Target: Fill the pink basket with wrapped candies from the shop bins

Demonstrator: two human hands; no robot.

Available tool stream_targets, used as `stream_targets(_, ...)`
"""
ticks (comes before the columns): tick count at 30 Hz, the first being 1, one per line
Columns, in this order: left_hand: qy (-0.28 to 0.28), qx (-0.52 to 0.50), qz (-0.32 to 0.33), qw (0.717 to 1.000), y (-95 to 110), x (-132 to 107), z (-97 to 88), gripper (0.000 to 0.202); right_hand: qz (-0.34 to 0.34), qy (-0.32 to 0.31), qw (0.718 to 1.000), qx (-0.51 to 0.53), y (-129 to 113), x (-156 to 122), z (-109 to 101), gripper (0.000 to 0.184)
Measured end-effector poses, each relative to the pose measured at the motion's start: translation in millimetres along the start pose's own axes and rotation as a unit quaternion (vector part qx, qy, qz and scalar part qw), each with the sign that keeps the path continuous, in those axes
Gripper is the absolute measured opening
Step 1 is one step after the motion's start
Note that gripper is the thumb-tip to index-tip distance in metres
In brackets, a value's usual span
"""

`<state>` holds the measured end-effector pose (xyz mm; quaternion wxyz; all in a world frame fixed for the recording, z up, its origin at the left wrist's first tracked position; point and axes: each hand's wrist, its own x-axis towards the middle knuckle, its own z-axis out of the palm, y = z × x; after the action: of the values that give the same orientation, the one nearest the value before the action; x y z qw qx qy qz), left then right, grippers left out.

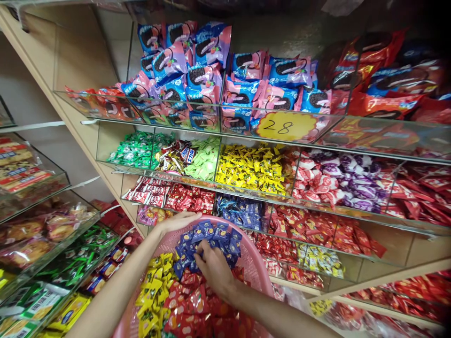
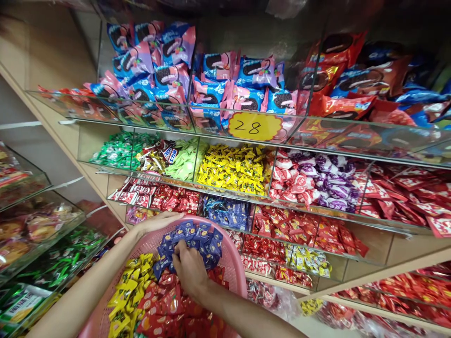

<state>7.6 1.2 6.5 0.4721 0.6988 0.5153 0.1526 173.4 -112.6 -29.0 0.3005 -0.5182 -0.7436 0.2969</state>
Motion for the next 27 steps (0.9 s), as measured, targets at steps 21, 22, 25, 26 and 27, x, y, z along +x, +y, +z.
stream_targets(21,-0.033,-0.014,0.016,0.999,-8,0,2.0,0.063,0.249,0.063,0.937,-0.237,126,85,-104,0.042)
stream_targets(22,-0.035,-0.026,0.014,0.999,-8,-1,3.1,0.064,0.252,0.055,0.936,-0.241,129,87,-100,0.046)
stream_targets(25,-0.036,-0.069,-0.002,0.997,-8,-3,6.5,0.065,0.261,0.042,0.932,-0.248,135,92,-92,0.05)
stream_targets(26,-0.035,-0.083,-0.006,0.996,-8,-4,7.5,0.065,0.263,0.041,0.931,-0.249,136,93,-91,0.05)
stream_targets(27,-0.037,-0.096,-0.007,0.995,-8,-4,8.4,0.064,0.264,0.041,0.931,-0.248,137,93,-90,0.049)
